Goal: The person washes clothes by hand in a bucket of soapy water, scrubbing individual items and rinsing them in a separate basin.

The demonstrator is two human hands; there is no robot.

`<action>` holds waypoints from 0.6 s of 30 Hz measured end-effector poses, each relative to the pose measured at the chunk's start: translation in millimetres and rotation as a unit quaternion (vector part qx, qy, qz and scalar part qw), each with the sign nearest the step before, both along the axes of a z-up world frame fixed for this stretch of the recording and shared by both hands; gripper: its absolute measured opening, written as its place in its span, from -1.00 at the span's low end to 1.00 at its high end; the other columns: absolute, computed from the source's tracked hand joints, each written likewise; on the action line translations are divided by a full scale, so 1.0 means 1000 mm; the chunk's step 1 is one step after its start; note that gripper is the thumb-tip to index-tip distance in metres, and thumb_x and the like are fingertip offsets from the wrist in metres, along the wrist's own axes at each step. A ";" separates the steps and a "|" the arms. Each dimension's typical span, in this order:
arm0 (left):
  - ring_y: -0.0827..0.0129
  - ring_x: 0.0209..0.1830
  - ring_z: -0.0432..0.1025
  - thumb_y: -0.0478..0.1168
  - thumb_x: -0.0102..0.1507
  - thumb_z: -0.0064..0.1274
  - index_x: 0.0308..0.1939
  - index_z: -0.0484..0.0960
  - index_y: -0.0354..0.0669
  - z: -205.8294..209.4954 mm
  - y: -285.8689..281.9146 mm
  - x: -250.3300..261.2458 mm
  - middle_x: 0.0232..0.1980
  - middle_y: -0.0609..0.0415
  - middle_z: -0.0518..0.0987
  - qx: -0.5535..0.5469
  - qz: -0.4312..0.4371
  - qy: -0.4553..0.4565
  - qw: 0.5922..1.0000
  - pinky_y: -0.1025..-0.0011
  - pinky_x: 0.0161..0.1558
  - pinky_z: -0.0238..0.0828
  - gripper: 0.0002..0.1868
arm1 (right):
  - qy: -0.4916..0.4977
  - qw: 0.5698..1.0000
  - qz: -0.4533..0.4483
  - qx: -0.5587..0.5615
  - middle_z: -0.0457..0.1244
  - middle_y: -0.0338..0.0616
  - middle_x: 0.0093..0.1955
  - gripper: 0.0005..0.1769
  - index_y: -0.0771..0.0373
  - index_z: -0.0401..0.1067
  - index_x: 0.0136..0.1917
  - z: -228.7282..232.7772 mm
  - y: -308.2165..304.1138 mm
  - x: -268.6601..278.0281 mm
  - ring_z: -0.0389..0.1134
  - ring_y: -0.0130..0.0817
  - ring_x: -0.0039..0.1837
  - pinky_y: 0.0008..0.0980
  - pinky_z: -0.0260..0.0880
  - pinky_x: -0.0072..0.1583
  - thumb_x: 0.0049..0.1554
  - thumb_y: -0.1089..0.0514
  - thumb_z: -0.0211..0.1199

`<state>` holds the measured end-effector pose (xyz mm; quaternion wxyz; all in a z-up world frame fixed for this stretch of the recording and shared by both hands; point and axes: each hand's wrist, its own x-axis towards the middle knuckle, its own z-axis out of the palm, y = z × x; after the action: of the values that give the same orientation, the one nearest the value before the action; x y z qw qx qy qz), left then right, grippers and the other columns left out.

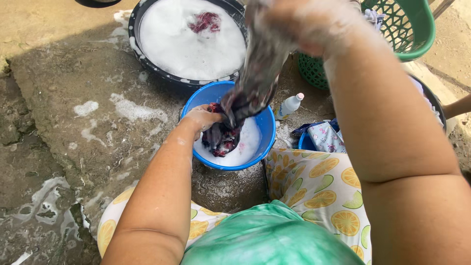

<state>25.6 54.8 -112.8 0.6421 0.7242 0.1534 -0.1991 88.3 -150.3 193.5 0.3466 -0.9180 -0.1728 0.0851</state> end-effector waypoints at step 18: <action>0.18 -0.19 0.45 -0.02 0.24 0.26 -0.02 0.56 -0.10 0.011 -0.006 0.006 -0.07 -0.08 0.56 -0.372 0.281 -0.026 0.884 0.18 -0.20 0.47 -0.64 | -0.239 0.943 0.000 0.230 0.25 0.23 0.23 -0.69 0.27 0.59 0.07 -0.291 0.078 -0.077 0.38 -0.05 0.15 -0.21 0.45 0.15 0.02 0.24 0.42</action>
<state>32.0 49.1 -101.5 0.8974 0.3633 0.2481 -0.0341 11.0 -72.1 -97.8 0.4973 -0.8065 -0.2655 -0.1784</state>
